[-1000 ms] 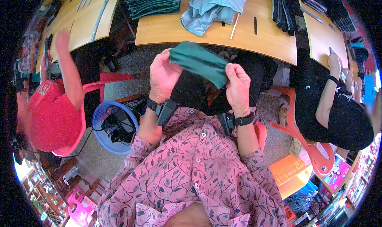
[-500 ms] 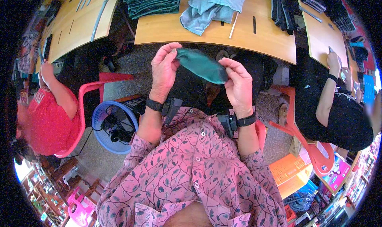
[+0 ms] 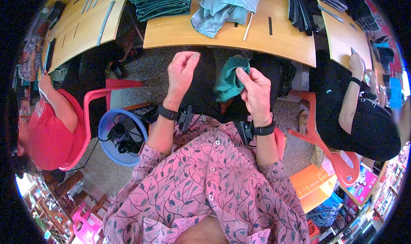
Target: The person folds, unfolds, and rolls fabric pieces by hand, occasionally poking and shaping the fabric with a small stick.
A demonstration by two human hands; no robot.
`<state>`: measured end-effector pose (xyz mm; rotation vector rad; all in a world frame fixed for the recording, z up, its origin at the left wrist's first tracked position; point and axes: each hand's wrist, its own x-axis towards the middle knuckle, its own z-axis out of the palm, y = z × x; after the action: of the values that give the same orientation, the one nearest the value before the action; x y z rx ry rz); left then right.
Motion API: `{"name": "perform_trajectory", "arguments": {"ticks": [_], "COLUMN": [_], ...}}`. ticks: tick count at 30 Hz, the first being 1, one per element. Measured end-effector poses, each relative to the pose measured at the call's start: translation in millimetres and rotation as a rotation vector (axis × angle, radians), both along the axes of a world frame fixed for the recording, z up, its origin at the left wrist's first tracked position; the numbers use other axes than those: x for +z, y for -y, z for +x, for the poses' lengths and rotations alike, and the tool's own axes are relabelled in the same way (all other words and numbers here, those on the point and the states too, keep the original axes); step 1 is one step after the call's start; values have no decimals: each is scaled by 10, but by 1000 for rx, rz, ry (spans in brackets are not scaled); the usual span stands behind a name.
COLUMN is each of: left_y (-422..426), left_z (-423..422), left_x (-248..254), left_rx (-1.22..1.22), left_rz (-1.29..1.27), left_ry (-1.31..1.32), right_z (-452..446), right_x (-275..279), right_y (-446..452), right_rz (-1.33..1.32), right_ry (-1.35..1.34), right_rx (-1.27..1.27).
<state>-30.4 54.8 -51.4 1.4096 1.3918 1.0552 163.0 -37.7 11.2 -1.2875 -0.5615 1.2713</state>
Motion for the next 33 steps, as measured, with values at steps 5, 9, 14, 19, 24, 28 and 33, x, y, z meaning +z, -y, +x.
{"name": "perform_trajectory", "arguments": {"ticks": [5,9,14,19,24,28,33], "left_y": [235,243,228,248,245,238,241], "left_z": [211,190,162,155,157,163,174], "left_x": [284,315,347,422,404,405,381], "left_rx": [-504,-592,-623,-644,-538,-511,-484], "left_rz": [-181,-314,-388,-448,-479,-455,-400], "left_ry": [566,574,689,711,812,785,765], "right_z": [-85,-110,-150,-179,-185,-146,-132], "right_x": [17,30,173,252,195,83,187], "right_y": [5,35,47,59,91,77,69], "right_rz": [-9,33,68,146,223,378,359], "right_ry": [36,39,182,339,407,651,854], "right_rx": [114,178,148,138,115,68,129]}}
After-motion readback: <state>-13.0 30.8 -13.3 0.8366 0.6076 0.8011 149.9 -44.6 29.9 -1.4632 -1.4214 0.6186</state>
